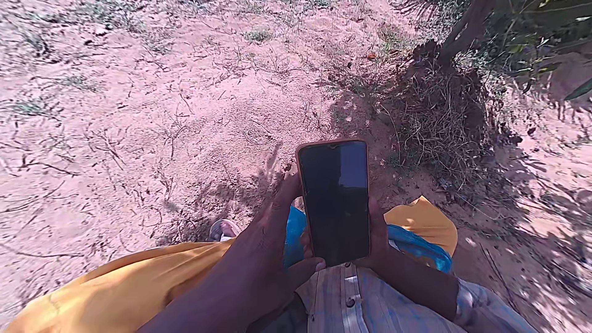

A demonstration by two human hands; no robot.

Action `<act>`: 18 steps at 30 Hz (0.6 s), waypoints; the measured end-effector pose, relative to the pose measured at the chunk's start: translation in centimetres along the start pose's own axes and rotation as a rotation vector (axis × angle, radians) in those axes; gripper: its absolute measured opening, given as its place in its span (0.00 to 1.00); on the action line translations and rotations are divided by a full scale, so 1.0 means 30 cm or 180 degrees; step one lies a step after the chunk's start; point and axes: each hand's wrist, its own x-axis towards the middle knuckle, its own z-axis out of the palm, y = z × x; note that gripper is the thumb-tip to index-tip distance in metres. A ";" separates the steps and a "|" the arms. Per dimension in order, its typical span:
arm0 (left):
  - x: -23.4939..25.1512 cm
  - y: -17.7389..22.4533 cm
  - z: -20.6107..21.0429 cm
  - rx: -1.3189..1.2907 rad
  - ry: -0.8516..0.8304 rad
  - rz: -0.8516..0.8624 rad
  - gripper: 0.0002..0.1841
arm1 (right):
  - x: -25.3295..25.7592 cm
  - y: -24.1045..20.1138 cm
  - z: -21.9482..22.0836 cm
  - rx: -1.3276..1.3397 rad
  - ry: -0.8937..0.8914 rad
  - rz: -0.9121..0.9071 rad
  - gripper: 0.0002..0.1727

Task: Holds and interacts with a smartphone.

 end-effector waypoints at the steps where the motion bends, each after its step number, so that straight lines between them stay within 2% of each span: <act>1: 0.000 0.005 -0.003 0.0014 -0.0035 -0.0058 0.57 | -0.002 -0.001 0.002 -0.0033 0.0040 -0.0018 0.36; 7: 0.011 0.018 -0.013 -0.0007 -0.0217 -0.0283 0.58 | -0.007 -0.010 -0.006 -0.0114 -0.0030 0.0064 0.40; 18: 0.016 0.004 0.000 -0.0060 -0.0175 -0.0194 0.55 | -0.014 -0.008 -0.009 -0.0131 0.0039 -0.0003 0.40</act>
